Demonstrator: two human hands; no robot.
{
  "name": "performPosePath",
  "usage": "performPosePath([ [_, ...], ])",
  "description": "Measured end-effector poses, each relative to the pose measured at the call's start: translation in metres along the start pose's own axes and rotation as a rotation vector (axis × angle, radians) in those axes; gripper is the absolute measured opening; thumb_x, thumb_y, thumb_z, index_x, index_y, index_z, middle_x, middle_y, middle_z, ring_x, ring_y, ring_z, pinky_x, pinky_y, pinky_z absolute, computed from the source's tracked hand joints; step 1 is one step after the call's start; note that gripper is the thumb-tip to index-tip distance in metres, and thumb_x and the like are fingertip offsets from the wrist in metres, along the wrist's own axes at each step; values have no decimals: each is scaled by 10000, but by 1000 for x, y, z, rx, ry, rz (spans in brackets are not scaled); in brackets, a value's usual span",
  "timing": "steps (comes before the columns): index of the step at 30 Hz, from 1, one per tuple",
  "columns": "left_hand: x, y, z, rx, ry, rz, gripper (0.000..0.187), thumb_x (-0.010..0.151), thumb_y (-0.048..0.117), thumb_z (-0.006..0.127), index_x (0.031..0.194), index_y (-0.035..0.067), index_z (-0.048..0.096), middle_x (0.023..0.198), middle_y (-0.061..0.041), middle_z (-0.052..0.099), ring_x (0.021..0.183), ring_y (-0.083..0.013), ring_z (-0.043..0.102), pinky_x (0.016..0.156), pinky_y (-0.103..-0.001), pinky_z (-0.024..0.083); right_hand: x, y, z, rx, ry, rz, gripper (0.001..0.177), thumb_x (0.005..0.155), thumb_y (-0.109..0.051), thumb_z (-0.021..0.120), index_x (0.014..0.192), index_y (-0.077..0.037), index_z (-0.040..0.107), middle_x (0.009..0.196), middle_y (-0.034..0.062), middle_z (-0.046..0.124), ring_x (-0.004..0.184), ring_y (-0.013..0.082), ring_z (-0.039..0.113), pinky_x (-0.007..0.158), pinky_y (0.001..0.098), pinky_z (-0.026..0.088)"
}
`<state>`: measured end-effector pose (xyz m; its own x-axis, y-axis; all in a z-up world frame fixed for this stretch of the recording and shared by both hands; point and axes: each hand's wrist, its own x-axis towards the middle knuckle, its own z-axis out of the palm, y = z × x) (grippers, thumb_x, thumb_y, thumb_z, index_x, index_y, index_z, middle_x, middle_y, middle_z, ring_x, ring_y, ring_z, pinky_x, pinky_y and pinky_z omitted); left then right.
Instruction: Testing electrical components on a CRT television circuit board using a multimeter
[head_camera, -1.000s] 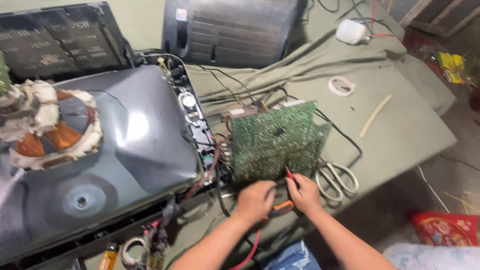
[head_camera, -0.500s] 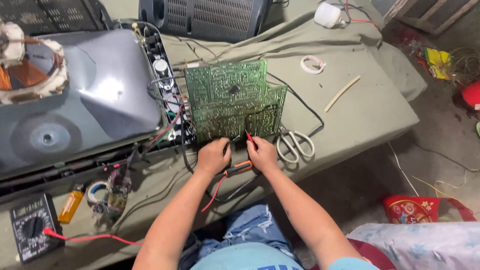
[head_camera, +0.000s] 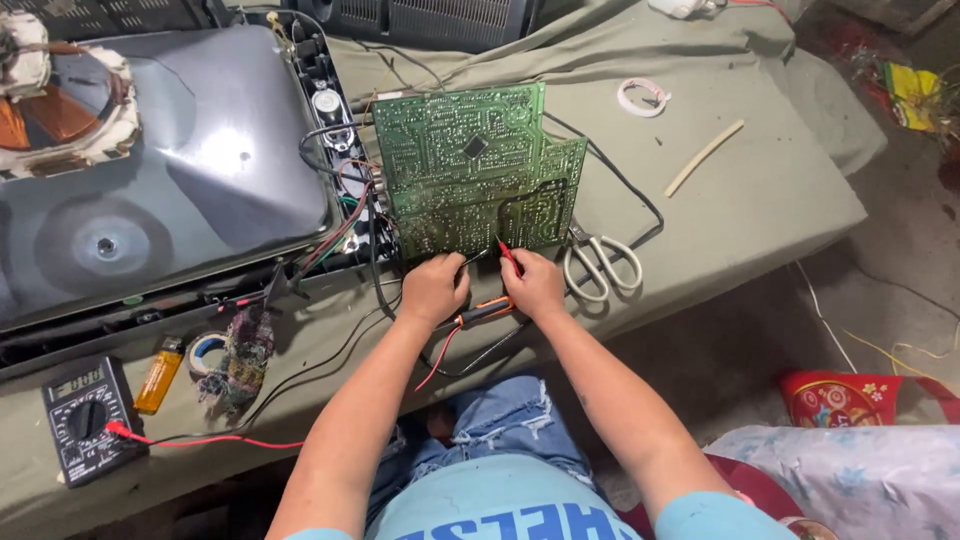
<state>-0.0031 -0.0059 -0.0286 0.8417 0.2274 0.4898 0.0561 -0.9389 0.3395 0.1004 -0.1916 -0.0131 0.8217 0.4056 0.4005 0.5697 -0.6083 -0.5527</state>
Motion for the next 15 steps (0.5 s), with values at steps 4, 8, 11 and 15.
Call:
performPosePath([
  [4, 4, 0, -7, -31, -39, -19, 176, 949, 339, 602, 1069, 229, 669, 839, -3, 695, 782, -221, 743, 711, -316, 614, 3, 1, 2, 15, -15, 5, 151, 905, -378, 688, 934, -248, 760, 758, 63, 713, 811, 290, 736, 702, 392, 584],
  [8, 1, 1, -3, -19, -30, -21, 183, 946, 342, 607, 1077, 231, 670, 858, -8, 707, 802, -223, 748, 731, -320, 615, -2, 12, 7, 88, 11, -5, 167, 895, -312, 689, 1020, -231, 765, 785, 101, 716, 828, 324, 732, 719, 416, 583],
  [11, 2, 0, -2, -33, -35, -23, 188, 942, 338, 608, 1072, 217, 669, 866, -23, 713, 815, -235, 751, 736, -332, 616, -4, -3, -9, 142, -4, -29, 195, 896, -257, 678, 1062, -219, 771, 823, 120, 732, 847, 347, 731, 728, 431, 583],
  [15, 0, -1, 1, -9, 22, -22, 188, 921, 352, 619, 1044, 227, 687, 834, -15, 712, 787, -235, 746, 719, -330, 612, -3, -5, -11, 158, 9, -62, 214, 937, -247, 666, 1110, -168, 765, 847, 162, 736, 861, 374, 730, 734, 455, 582],
])
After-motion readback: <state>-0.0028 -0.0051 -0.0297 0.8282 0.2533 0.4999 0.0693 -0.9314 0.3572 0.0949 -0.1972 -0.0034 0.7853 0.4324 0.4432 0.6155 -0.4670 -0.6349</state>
